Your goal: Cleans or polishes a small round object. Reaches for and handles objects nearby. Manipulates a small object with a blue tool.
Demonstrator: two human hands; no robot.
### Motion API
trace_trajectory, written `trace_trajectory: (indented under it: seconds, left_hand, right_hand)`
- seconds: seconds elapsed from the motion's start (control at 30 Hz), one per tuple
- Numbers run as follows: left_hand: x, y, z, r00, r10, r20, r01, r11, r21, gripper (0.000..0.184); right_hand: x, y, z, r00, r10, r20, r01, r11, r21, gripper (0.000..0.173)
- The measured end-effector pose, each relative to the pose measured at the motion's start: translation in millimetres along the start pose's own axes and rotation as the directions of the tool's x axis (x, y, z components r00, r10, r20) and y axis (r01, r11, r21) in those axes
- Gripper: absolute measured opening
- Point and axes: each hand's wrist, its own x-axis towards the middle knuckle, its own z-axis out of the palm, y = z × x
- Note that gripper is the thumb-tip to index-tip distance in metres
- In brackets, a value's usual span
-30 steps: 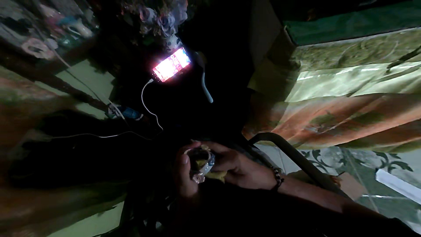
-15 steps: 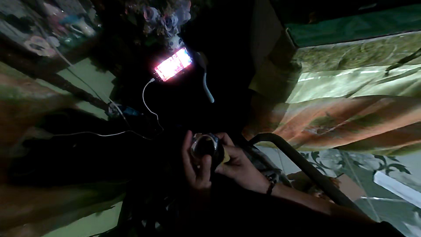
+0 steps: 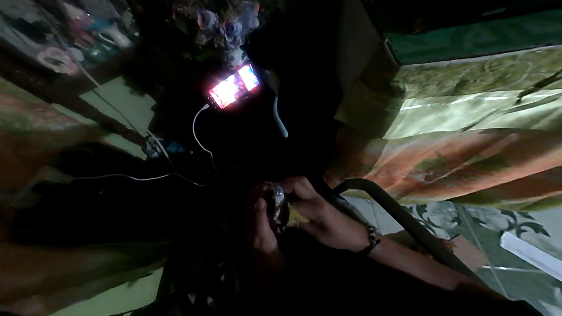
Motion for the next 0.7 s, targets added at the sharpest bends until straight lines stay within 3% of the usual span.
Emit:
trace_trajectory:
  seconds: [0.17, 0.3, 0.37, 0.43, 0.53, 0.6, 0.7]
  left_hand:
    - [-7, -3, 3, 0.999, 0.008, 0.037, -0.008, 1.000, 0.011, 0.040]
    - [-14, -11, -3, 0.956, 0.224, 0.192, -0.257, 0.951, 0.170, 0.065]
    - [-14, -13, -4, 0.935, 0.270, 0.229, -0.319, 0.923, 0.216, 0.067]
    - [-12, -14, -5, 0.944, 0.251, 0.216, -0.293, 0.938, 0.187, 0.063]
    - [-11, -9, -12, 0.958, 0.218, 0.185, -0.261, 0.932, 0.251, 0.063]
    - [-4, -1, -6, 0.998, 0.055, 0.039, -0.058, 0.996, 0.075, 0.045]
    - [2, 2, -5, 0.997, -0.083, 0.005, 0.083, 0.991, -0.101, 0.044]
  right_hand:
    - [0, 8, 2, 0.995, -0.038, -0.090, 0.037, 0.999, -0.014, 0.030]
    - [0, 5, 17, 0.971, 0.014, -0.240, -0.018, 1.000, -0.011, 0.042]
    - [-2, 6, 25, 0.953, 0.003, -0.304, -0.022, 0.998, -0.060, 0.046]
    - [-3, 7, 27, 0.956, -0.027, -0.293, -0.005, 0.994, -0.107, 0.046]
    - [-1, 5, 18, 0.989, -0.061, -0.136, 0.040, 0.988, -0.149, 0.033]
    - [0, 5, 8, 0.996, -0.088, -0.008, 0.086, 0.985, -0.149, 0.019]
    - [2, 1, -5, 0.988, -0.094, 0.119, 0.119, 0.967, -0.227, 0.015]
